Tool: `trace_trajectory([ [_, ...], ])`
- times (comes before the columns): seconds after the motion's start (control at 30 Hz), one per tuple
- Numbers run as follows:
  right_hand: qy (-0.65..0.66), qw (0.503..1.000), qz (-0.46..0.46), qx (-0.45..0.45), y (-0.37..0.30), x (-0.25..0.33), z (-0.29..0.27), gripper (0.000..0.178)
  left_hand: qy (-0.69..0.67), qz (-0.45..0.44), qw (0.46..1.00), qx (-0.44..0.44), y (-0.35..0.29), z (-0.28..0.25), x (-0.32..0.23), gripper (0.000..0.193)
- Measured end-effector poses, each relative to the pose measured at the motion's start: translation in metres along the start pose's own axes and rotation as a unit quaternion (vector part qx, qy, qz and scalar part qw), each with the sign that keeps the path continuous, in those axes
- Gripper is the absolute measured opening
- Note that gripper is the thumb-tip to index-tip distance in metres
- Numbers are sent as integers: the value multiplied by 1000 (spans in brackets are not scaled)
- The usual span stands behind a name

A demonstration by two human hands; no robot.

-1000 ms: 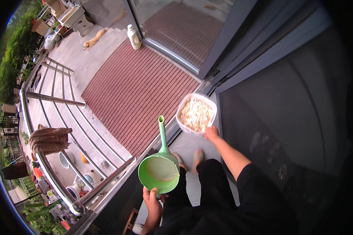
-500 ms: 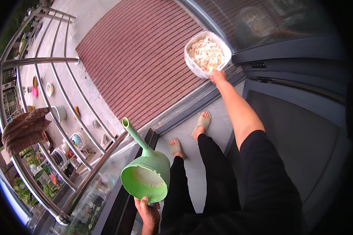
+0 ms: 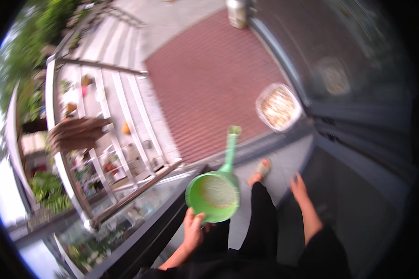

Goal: The person fills a green watering can at a kitchen sink, carries it and a container of food scraps to a balcony, and waters several potted plants. The person also moves a plant pot and washes hands at an outdoor sink.

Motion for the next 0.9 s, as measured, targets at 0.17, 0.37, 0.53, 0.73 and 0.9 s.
trace_trajectory([
  [0.17,-309,933,98,158,-260,0,-35,38,-16,13,998,67,-19,10,-43,23],
  [0.37,-311,919,146,192,-319,-23,-28,39,-48,52,992,105,-43,12,-83,12],
  [0.53,-255,948,147,122,-270,38,-32,37,-70,69,991,90,-41,25,-102,14],
  [0.73,-181,976,94,69,-220,110,-46,34,-68,95,990,82,-42,14,-140,21],
  [0.9,-105,991,75,18,-203,152,-66,32,-109,107,984,88,-40,31,-188,17],
])
Point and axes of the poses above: each hand's wrist, its own y-axis towards the middle knuckle, its own z-axis out of the palm, x = y × z, the point moved 8 cm from there along y, towards the middle knuckle, and after that the axes turned 1 degree about -z, right-handed, at the moved point
